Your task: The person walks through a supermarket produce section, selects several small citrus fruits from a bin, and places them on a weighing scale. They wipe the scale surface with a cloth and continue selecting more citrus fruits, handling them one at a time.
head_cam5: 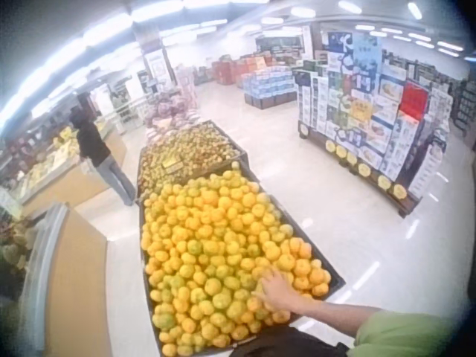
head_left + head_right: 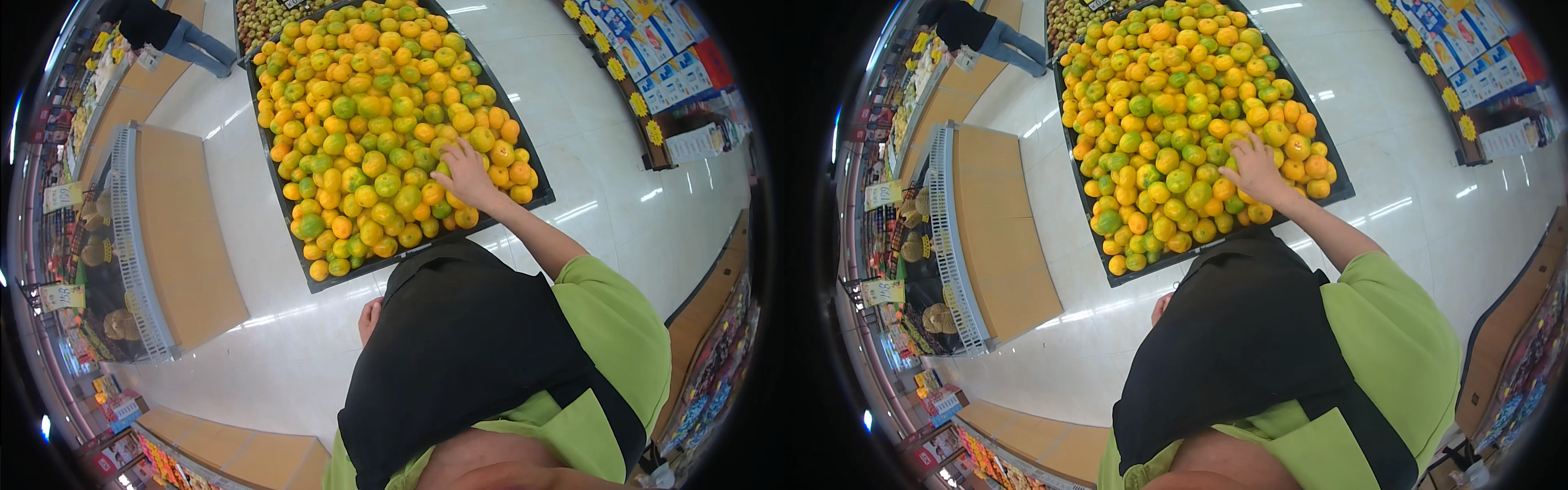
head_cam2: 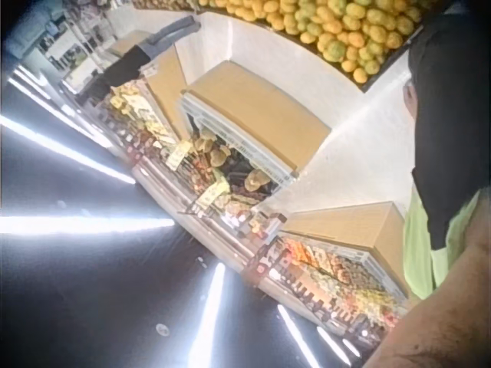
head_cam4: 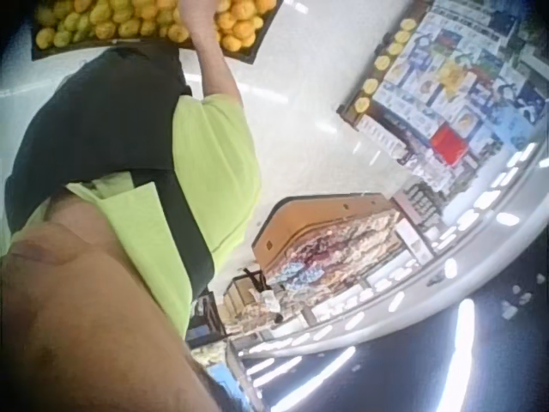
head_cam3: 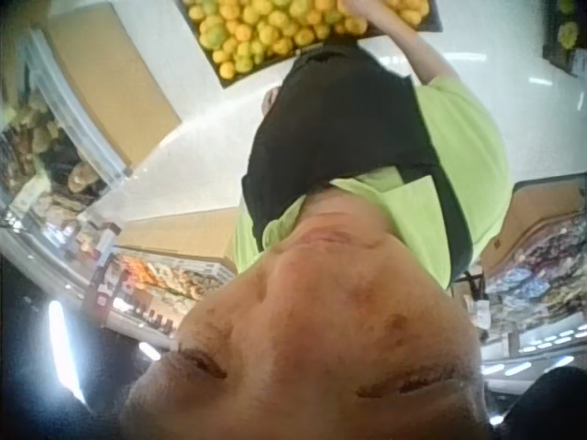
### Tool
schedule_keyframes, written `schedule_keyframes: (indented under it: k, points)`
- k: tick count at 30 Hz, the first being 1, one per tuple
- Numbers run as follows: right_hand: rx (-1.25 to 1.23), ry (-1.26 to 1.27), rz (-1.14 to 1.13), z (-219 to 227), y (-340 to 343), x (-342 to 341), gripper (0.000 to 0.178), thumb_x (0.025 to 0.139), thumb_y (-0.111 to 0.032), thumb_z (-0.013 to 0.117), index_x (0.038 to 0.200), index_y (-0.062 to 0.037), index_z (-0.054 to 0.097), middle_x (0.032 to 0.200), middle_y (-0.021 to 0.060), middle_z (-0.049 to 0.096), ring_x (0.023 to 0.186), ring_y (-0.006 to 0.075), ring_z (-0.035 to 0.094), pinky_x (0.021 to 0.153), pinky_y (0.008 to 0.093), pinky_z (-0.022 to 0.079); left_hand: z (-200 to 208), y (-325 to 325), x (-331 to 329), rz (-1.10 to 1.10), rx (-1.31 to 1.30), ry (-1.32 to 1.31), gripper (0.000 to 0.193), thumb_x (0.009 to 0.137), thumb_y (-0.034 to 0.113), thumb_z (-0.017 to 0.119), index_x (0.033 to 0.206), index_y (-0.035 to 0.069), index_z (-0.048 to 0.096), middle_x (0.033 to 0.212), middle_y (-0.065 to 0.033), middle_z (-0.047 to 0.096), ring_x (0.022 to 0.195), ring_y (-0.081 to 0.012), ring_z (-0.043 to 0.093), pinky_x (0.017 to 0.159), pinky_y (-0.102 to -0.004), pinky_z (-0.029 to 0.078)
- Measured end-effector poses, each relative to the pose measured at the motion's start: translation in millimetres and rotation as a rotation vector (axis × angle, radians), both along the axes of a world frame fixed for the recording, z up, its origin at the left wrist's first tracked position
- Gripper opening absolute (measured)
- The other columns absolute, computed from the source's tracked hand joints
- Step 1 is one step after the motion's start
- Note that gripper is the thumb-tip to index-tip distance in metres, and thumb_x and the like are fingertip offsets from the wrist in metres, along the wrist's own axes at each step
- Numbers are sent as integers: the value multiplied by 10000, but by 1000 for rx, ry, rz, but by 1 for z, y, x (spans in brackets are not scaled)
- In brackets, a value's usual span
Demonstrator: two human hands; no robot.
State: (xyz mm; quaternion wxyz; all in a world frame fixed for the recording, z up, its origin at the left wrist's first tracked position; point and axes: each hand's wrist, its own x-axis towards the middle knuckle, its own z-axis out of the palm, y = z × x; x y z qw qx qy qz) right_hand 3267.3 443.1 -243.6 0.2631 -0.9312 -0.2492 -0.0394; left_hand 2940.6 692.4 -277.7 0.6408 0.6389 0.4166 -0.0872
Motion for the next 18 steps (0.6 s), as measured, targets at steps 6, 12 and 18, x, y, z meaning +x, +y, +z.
schedule_keyframes:
  k: [6,12,18]
  points:
    - [-169,-46,224,6,-8,26,405,914,-355,647,1199,-68,623,1332,115,537,1422,308,331,1107,608,257,-3,-36,17,95,24,23,304,1030,262,546,1143,-1,649,991,-63,665,918,-127,587,846,-264,466]
    - [126,237,56,-7,11,143,482,917,-324,657,1271,-6,577,1225,174,634,1152,358,585,931,424,499,13,-58,11,119,58,-5,293,1023,248,557,1151,1,648,997,-67,669,909,-133,591,821,-270,477]
    - [154,625,-349,-62,78,228,693,928,-414,655,1369,82,456,1252,278,597,1123,371,608,932,449,498,32,-69,39,345,38,8,246,1020,190,553,1156,2,633,1067,-91,673,968,-164,631,868,-287,513]
